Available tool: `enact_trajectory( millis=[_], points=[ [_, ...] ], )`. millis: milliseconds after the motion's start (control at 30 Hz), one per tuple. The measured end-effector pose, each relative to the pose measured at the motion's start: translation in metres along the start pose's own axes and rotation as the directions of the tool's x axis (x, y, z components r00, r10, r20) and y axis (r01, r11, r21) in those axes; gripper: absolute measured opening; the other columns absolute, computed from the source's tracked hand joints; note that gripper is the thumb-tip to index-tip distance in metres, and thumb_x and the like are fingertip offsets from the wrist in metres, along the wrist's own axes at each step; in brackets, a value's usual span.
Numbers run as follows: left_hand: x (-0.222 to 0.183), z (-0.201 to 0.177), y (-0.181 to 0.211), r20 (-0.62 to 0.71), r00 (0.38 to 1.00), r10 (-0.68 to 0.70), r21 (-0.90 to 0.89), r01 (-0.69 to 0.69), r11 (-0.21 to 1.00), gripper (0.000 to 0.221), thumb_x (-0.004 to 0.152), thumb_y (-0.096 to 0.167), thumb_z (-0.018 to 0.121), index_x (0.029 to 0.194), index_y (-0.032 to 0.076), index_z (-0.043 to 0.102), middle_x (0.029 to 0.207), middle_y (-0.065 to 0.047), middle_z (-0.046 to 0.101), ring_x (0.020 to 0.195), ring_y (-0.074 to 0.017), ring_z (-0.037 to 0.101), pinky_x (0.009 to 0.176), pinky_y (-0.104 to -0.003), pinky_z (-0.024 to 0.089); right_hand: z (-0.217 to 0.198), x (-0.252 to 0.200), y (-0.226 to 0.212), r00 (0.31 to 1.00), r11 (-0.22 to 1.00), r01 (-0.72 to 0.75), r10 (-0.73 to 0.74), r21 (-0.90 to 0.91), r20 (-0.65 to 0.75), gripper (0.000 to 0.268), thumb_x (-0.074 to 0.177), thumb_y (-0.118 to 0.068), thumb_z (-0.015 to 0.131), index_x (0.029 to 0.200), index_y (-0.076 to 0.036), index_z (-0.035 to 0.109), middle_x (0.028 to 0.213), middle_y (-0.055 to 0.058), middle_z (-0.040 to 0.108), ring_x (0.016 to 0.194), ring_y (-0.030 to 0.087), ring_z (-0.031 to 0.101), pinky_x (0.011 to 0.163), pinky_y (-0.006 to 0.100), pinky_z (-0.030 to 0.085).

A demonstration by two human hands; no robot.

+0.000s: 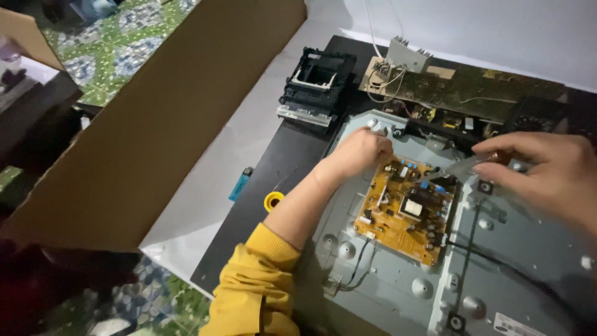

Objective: Soldering components onto a circuit board inside an opened television set.

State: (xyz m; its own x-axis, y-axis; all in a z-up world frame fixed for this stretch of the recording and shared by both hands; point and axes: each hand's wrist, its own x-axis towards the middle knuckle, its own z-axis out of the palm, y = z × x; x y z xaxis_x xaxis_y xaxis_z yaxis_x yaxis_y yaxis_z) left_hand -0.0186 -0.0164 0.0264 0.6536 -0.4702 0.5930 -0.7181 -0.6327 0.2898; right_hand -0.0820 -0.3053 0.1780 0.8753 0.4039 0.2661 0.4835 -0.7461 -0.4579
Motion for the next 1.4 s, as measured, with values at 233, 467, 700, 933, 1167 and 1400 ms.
enact_trajectory(
  millis=[233,467,700,933,1167,1400],
  points=[
    [-0.001,-0.001,0.003,-0.061,0.994,0.090,0.083,-0.084,0.993,0.018,0.085,0.017,0.068,0.070,0.009,0.065,0.073,-0.008,0.060,0.069,-0.0291,0.060,0.075,-0.039,0.050,-0.005,0.008,-0.008,1.000,0.998,-0.013,0.013,-0.066,0.003,0.037,0.073,-0.010,0.084,0.109,-0.007,0.078,0.089,0.009,0.081,0.044,0.019,0.063,0.038,0.029,0.043],
    [-0.008,-0.002,0.006,-0.085,0.985,-0.153,-0.290,0.123,0.949,0.007,0.076,0.010,0.077,0.078,0.005,0.073,0.078,-0.004,0.071,0.071,-0.0256,0.065,0.069,-0.035,0.053,0.015,0.039,0.002,0.998,0.994,0.058,-0.061,-0.094,-0.025,0.033,0.080,-0.013,0.079,0.113,-0.009,0.076,0.104,0.010,0.080,0.029,0.013,0.041,0.028,0.026,0.033],
    [-0.009,-0.004,0.007,0.094,0.907,-0.411,-0.510,0.398,0.763,0.008,0.075,0.005,0.078,0.082,0.004,0.078,0.073,-0.003,0.075,0.055,-0.0130,0.061,0.057,-0.027,0.053,0.029,0.056,-0.002,0.995,0.985,0.102,-0.104,-0.136,-0.007,0.030,0.084,-0.017,0.077,0.113,-0.012,0.075,0.105,0.006,0.079,0.052,0.016,0.056,0.048,0.031,0.047],
    [-0.010,0.008,-0.005,0.121,0.903,-0.413,-0.537,0.409,0.737,0.010,0.076,0.003,0.078,0.086,0.002,0.078,0.085,-0.002,0.077,0.063,-0.0131,0.064,0.063,-0.027,0.054,0.034,0.067,-0.013,0.988,0.981,0.151,-0.151,-0.123,0.015,0.026,0.081,-0.011,0.077,0.107,-0.009,0.077,0.100,0.005,0.080,0.056,0.020,0.067,0.055,0.034,0.055],
    [-0.008,0.003,-0.006,0.167,0.896,-0.413,-0.536,0.433,0.725,0.015,0.074,0.001,0.080,0.089,0.002,0.080,0.082,-0.003,0.077,0.061,-0.0125,0.063,0.062,-0.026,0.054,0.042,0.069,-0.005,0.943,0.924,0.320,-0.333,-0.207,-0.028,0.021,0.082,-0.016,0.077,0.103,-0.014,0.077,0.103,-0.003,0.080,0.068,0.018,0.073,0.092,0.040,0.049],
    [-0.012,0.010,-0.017,0.204,0.900,-0.385,-0.496,0.434,0.752,0.014,0.079,0.011,0.080,0.092,0.006,0.079,0.093,-0.007,0.077,0.079,-0.0226,0.071,0.072,-0.033,0.057,0.044,0.074,-0.003,0.973,0.936,0.232,-0.219,-0.264,0.078,0.019,0.089,-0.016,0.075,0.108,-0.020,0.075,0.093,-0.003,0.080,0.080,0.016,0.073,0.095,0.042,0.049]
  ],
)
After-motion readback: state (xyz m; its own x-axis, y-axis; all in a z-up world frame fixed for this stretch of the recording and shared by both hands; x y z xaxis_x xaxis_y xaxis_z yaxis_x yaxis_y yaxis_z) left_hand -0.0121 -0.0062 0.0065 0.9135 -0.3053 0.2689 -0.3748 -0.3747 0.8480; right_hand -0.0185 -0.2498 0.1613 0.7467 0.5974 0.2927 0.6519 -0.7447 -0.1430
